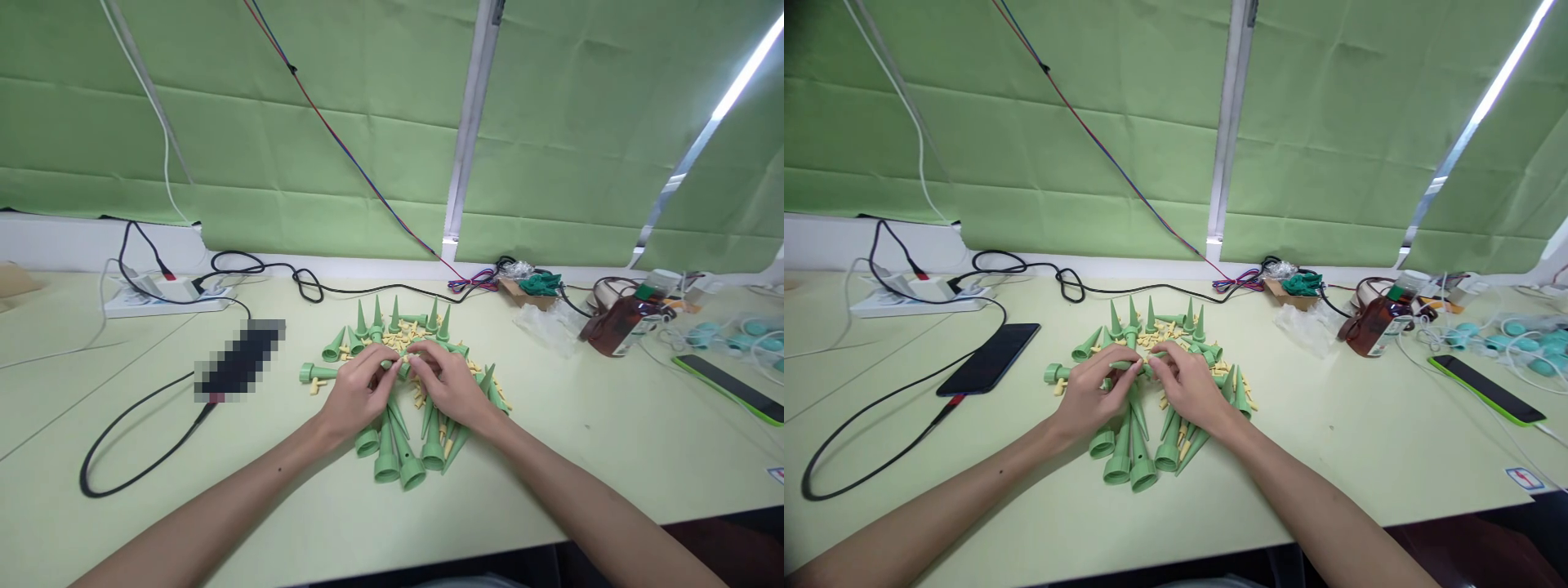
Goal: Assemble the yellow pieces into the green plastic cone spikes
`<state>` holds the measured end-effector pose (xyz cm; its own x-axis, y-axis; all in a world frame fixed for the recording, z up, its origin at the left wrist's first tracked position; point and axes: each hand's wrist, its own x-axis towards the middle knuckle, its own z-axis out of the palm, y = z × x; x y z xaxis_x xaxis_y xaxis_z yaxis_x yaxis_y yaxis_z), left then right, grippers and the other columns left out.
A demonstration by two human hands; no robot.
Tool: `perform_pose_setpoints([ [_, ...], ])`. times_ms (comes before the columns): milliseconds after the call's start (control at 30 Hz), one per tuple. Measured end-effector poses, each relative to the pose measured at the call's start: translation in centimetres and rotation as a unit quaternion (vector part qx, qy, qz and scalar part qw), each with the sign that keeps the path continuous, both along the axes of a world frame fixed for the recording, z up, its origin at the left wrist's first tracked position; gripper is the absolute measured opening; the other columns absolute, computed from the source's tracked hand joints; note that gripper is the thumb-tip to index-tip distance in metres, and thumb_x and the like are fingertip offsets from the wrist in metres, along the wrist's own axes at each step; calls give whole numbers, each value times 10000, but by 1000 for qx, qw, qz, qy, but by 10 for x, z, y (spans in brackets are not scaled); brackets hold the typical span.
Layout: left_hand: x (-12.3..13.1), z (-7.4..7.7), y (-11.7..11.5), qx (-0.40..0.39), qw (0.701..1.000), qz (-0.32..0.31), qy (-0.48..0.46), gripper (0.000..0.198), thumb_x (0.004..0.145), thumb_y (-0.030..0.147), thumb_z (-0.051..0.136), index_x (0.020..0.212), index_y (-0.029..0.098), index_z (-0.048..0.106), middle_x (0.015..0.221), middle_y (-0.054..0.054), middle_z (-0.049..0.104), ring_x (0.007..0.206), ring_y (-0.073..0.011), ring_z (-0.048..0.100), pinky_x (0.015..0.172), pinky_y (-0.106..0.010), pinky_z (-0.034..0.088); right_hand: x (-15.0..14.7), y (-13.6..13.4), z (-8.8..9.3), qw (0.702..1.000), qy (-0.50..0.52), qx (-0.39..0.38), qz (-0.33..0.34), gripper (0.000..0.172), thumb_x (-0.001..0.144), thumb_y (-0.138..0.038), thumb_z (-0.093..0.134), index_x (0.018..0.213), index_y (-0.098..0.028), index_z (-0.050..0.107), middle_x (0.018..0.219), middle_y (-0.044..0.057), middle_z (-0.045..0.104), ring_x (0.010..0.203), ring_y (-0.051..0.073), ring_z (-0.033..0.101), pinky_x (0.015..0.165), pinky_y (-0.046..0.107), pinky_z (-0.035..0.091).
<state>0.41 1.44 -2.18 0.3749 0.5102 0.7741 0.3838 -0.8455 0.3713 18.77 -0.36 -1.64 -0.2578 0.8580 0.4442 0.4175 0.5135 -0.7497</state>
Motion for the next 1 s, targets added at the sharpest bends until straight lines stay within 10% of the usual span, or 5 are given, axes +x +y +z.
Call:
perform_pose_setpoints([
  [1000, 0, 0, -1, 18, 999, -33, 7, 142, 899, 70, 545, 987, 177, 576, 873, -40, 632, 804, -143, 583, 672, -262, 495, 4, 5, -3, 993, -72, 85, 28, 242, 994, -259, 451, 774, -195, 529, 669, -22, 514, 609, 126, 474, 585, 249, 352],
])
